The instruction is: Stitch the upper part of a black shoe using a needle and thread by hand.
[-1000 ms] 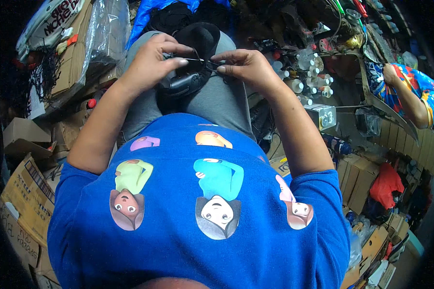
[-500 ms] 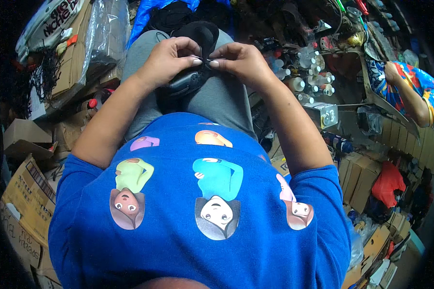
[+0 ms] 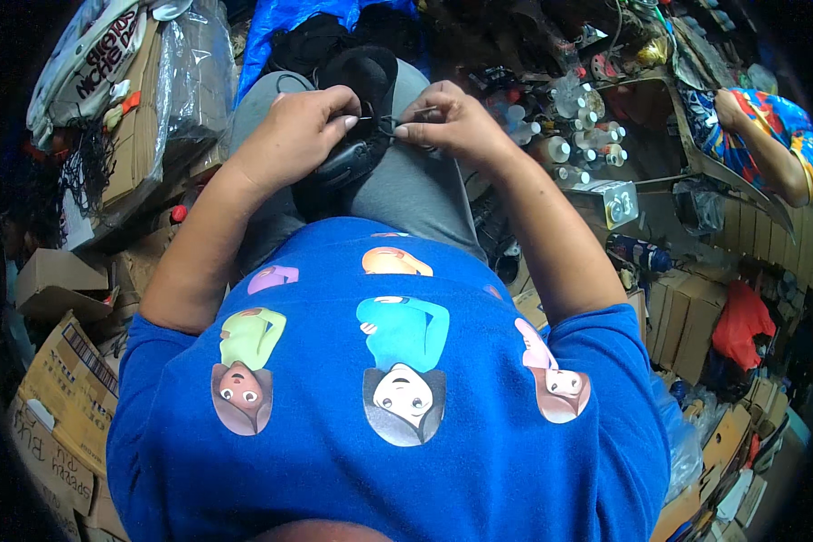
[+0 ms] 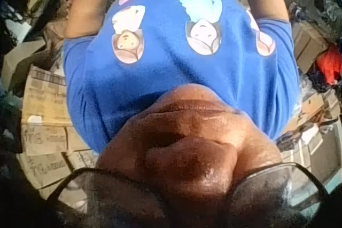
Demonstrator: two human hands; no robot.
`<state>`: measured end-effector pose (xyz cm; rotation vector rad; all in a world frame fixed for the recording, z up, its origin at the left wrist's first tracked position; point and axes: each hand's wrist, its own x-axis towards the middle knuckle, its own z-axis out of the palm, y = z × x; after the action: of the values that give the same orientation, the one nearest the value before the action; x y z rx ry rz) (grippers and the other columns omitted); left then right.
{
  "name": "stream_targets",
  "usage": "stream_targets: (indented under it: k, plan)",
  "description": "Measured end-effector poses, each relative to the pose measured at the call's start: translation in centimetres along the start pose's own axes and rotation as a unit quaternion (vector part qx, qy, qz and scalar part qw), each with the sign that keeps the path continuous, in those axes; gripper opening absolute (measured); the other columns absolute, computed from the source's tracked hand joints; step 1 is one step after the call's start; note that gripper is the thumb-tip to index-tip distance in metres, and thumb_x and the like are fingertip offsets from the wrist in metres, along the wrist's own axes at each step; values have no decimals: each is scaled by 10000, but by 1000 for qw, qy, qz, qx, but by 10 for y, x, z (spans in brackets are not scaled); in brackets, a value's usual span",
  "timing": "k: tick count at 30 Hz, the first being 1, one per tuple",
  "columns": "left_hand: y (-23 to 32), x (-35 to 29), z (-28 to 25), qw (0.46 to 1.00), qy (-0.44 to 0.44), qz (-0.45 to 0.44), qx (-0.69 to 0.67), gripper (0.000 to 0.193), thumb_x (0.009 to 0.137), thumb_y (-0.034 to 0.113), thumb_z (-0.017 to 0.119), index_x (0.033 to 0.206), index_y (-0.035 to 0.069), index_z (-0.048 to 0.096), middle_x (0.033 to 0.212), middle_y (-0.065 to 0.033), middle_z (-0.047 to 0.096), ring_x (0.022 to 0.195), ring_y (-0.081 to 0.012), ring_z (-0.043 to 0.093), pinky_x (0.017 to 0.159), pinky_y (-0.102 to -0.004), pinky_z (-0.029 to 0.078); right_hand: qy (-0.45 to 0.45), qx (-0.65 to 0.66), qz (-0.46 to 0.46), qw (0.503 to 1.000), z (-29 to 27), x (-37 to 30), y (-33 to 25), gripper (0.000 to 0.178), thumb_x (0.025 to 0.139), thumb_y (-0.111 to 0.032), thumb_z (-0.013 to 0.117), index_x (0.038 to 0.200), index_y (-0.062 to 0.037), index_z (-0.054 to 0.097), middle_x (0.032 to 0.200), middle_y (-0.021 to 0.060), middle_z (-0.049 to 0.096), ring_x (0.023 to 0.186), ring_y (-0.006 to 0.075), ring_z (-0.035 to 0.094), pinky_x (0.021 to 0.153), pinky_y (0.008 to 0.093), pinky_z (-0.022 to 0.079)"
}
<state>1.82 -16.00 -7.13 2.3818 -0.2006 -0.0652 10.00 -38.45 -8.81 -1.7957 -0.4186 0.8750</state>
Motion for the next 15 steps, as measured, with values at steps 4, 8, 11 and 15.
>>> stream_targets:
  k: [4, 8, 11, 15]
  plan:
    - [-2, 6, 0, 997, 13, 75, 24, 120, 836, 105, 579, 933, 38, 603, 824, -161, 642, 798, -337, 623, 719, -396, 485, 10, -7, 16, 1000, -16, -22, -2, 190, 763, -203, 716, 834, -42, 646, 968, 12, 540, 888, 118, 536, 807, 266, 419]
    - [-8, 10, 0, 989, 15, 147, 15, 113, 835, 95, 571, 927, 37, 601, 828, -169, 631, 811, -350, 606, 710, -415, 478, -51, 184, -63, 980, -58, -21, -8, 162, 790, -227, 636, 812, -66, 626, 966, 17, 554, 902, 114, 520, 845, 268, 387]
    - [-8, 13, 0, 987, -2, 162, 25, 106, 837, 92, 564, 922, 30, 574, 810, -177, 616, 814, -362, 595, 706, -429, 473, 149, -194, 47, 968, -71, 3, -14, 243, 781, -247, 700, 869, -27, 649, 1025, 54, 556, 925, 163, 559, 821, 333, 454]
    - [-8, 12, -5, 990, -32, 116, 69, 102, 841, 89, 553, 919, 24, 542, 794, -180, 607, 804, -370, 588, 707, -443, 464, 148, -356, -252, 888, -49, -1, -29, 195, 785, -239, 681, 904, -84, 671, 949, 108, 600, 887, 284, 591, 813, 391, 472]
